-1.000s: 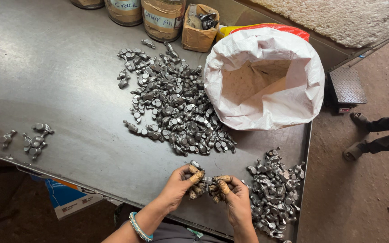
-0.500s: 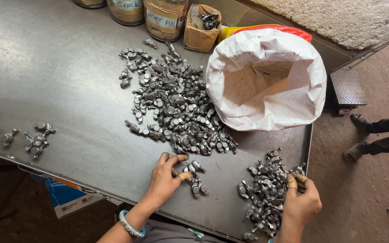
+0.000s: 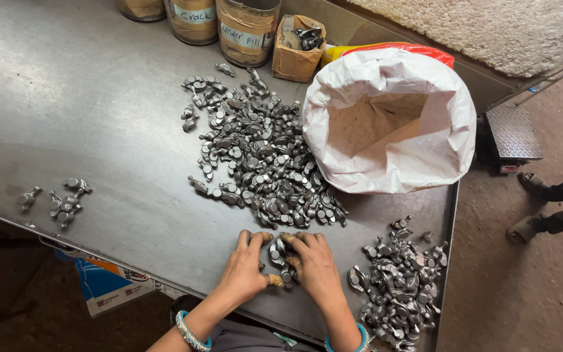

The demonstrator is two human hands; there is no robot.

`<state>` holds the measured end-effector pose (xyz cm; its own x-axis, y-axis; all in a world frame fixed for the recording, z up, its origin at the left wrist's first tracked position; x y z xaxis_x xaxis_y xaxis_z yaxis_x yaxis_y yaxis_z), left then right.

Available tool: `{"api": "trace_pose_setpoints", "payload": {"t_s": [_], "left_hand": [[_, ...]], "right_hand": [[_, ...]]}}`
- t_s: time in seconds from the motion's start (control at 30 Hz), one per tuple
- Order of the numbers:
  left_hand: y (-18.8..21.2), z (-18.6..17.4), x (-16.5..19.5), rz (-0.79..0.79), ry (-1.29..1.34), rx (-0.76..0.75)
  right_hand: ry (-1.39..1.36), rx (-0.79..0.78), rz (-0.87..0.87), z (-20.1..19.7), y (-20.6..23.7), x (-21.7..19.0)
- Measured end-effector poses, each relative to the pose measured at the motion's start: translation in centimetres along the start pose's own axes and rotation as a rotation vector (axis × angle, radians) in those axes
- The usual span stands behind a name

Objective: The person repeatedly picks up small metal fasteners from a pile on a metal table, separates them by hand, and places them into a growing sorted pile. The process continues throughout the clip with no other tools used.

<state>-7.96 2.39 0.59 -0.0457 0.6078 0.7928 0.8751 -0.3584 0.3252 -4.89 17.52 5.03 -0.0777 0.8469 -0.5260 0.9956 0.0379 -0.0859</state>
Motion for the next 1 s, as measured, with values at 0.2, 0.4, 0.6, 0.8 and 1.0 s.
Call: {"api": "trace_pose_setpoints", "payload": {"t_s": [0.2, 0.4, 0.6, 0.8, 1.0], "left_hand": [[0.6, 1.3, 1.0, 0.035, 0.055, -0.03], [0.3, 2.8, 1.7, 0.052, 0.129, -0.022], [1.2, 1.9, 3.7, 0.258, -0.021, 0.127], [1.9, 1.3, 4.8, 0.309, 0.094, 0.151], [2.0, 2.2, 5.2, 0.386, 0.255, 0.128]], "right_hand": [[-0.103, 0.086, 0.154, -0.5, 3.0, 5.8], [-1.174, 0.361, 0.303, 0.0, 7.6, 12.1], [-1.583, 0.407, 0.357, 1.6, 10.0, 13.6], [-1.682, 0.356, 0.368, 2.5, 9.8, 13.3], [-1.654, 0.336, 0.458, 3.2, 10.2, 13.8]]}}
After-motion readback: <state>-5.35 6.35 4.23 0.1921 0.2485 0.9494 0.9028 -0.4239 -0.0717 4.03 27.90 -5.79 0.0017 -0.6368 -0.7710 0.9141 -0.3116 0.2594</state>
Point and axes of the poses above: each hand's wrist, its own y-axis away from the middle knuckle, its own z-axis out of the palm, x = y × z, the point moved 6 cm from there along -y, towards the middle knuckle, and after that the axes turned 3 degrees about -z, right-handed, at the moved point
